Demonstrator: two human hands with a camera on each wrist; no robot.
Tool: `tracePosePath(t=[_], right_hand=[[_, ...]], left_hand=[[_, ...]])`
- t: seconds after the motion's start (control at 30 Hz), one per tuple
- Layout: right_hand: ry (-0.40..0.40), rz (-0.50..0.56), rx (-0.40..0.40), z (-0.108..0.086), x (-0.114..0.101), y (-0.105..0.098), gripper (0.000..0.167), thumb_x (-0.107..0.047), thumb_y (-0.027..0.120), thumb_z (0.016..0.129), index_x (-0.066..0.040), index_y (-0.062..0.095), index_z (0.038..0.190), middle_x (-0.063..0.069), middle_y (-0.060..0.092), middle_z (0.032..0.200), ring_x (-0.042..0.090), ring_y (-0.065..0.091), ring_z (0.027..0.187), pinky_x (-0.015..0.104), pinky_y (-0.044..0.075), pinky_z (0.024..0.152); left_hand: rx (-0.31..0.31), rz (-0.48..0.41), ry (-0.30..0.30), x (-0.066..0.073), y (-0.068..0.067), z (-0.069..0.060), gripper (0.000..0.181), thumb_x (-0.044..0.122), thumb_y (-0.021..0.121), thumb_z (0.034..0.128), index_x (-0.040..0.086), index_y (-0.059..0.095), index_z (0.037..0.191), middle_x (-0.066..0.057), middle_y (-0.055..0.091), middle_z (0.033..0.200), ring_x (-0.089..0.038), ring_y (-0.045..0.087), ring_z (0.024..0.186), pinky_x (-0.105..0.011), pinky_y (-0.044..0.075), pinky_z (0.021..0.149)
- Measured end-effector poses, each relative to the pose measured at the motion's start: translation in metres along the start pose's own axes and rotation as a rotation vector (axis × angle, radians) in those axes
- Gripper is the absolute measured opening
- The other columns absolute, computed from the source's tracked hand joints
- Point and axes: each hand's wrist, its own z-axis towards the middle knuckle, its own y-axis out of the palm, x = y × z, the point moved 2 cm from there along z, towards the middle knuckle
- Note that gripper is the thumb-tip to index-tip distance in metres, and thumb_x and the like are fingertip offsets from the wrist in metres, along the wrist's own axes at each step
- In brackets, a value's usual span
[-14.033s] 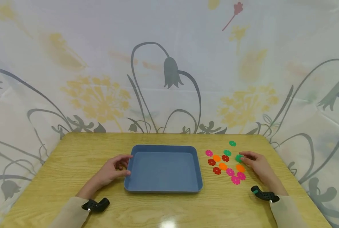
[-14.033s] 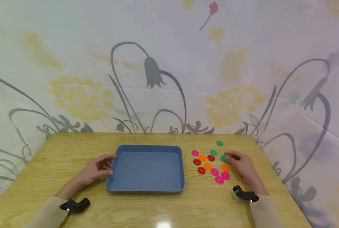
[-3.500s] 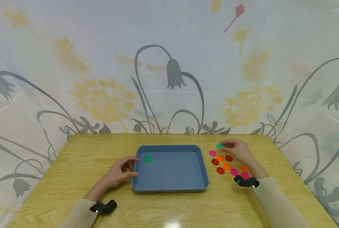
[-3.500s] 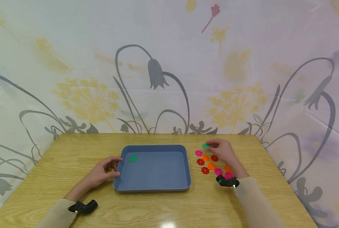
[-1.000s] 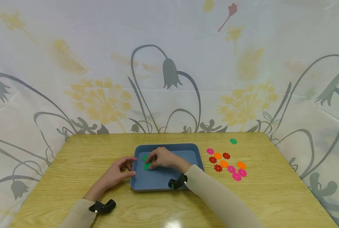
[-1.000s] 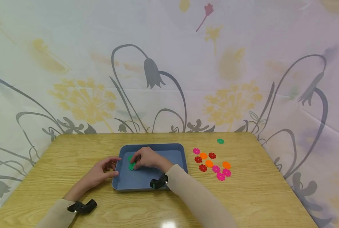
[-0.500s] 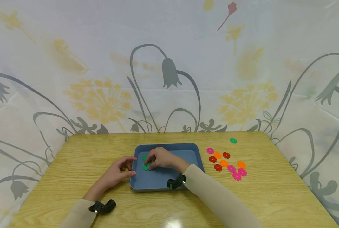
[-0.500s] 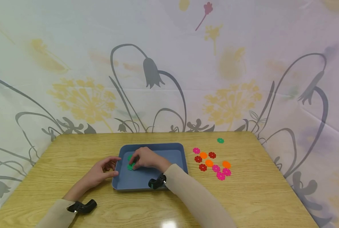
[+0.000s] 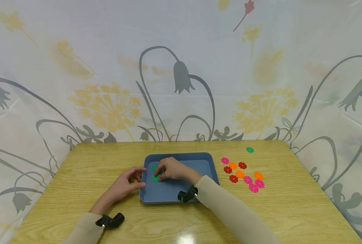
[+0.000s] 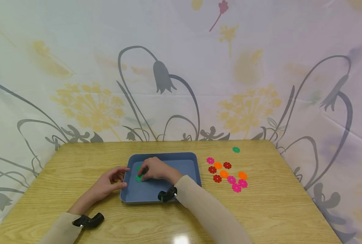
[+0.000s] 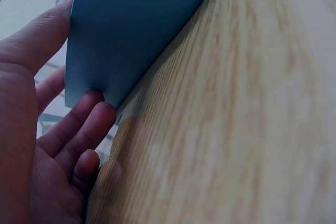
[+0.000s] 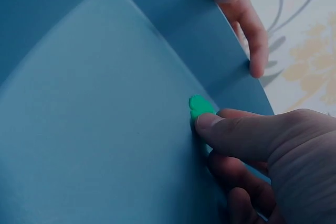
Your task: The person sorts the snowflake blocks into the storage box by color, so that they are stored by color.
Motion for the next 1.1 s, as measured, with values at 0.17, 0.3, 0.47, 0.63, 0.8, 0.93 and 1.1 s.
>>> tracePosePath(t=[0.17, 0.3, 0.47, 0.63, 0.8, 0.93, 1.1], right_hand=[[0.007, -0.013, 0.002, 0.001, 0.001, 0.001, 0.015, -0.015, 0.077, 0.077, -0.016, 0.074, 0.091, -0.009, 0.058, 0.093, 0.0, 0.056, 0.068, 0.017, 0.045, 0.063], [0.009, -0.027, 0.003, 0.001, 0.001, 0.002, 0.015, -0.015, 0.077, 0.077, -0.016, 0.075, 0.092, -0.009, 0.058, 0.094, 0.0, 0.056, 0.069, 0.017, 0.045, 0.063], [0.009, -0.028, -0.005, 0.0, 0.001, 0.001, 0.016, -0.016, 0.076, 0.079, -0.016, 0.074, 0.095, -0.008, 0.057, 0.094, 0.001, 0.055, 0.069, 0.017, 0.045, 0.064], [0.024, 0.003, -0.016, -0.001, 0.001, 0.0, 0.017, -0.017, 0.075, 0.08, -0.017, 0.074, 0.097, -0.009, 0.058, 0.096, 0.002, 0.056, 0.07, 0.019, 0.045, 0.064], [0.032, 0.029, -0.019, -0.001, 0.0, -0.003, 0.018, -0.017, 0.075, 0.079, -0.018, 0.073, 0.097, -0.01, 0.06, 0.098, 0.002, 0.056, 0.073, 0.02, 0.046, 0.066], [0.034, 0.031, -0.022, -0.004, -0.001, -0.006, 0.019, -0.016, 0.075, 0.08, -0.019, 0.073, 0.098, -0.011, 0.061, 0.097, 0.002, 0.057, 0.075, 0.02, 0.046, 0.067], [0.038, 0.048, -0.01, -0.011, -0.003, -0.016, 0.02, -0.014, 0.074, 0.081, -0.017, 0.072, 0.101, -0.01, 0.062, 0.099, 0.002, 0.058, 0.079, 0.022, 0.047, 0.068]], left_hand=[[-0.001, -0.006, 0.001, -0.001, 0.0, 0.0, 0.047, 0.015, 0.069, 0.0854, 0.006, 0.053, 0.128, -0.008, 0.055, 0.104, -0.018, 0.055, 0.083, -0.029, 0.041, 0.071], [-0.001, -0.006, -0.007, -0.002, 0.0, 0.0, 0.047, 0.014, 0.069, 0.0853, 0.006, 0.053, 0.128, -0.008, 0.055, 0.104, -0.017, 0.055, 0.083, -0.029, 0.041, 0.071], [0.0, -0.013, 0.005, -0.002, 0.001, 0.0, 0.048, 0.009, 0.068, 0.0851, 0.005, 0.051, 0.13, -0.012, 0.055, 0.106, -0.019, 0.055, 0.083, -0.03, 0.041, 0.071], [0.0, -0.016, 0.002, -0.002, 0.001, 0.0, 0.048, 0.009, 0.068, 0.0851, 0.005, 0.051, 0.13, -0.011, 0.055, 0.106, -0.019, 0.055, 0.083, -0.03, 0.041, 0.071], [0.0, -0.005, 0.0, -0.001, 0.0, 0.0, 0.047, 0.014, 0.069, 0.0854, 0.006, 0.052, 0.129, -0.008, 0.055, 0.105, -0.018, 0.055, 0.084, -0.029, 0.042, 0.073], [0.001, -0.008, 0.003, 0.0, 0.0, 0.0, 0.046, 0.015, 0.069, 0.0852, 0.006, 0.053, 0.128, -0.008, 0.055, 0.104, -0.018, 0.055, 0.084, -0.03, 0.042, 0.073], [0.003, -0.01, -0.004, -0.001, 0.0, -0.001, 0.046, 0.014, 0.069, 0.0852, 0.007, 0.053, 0.128, -0.008, 0.055, 0.104, -0.018, 0.055, 0.084, -0.029, 0.042, 0.073]])
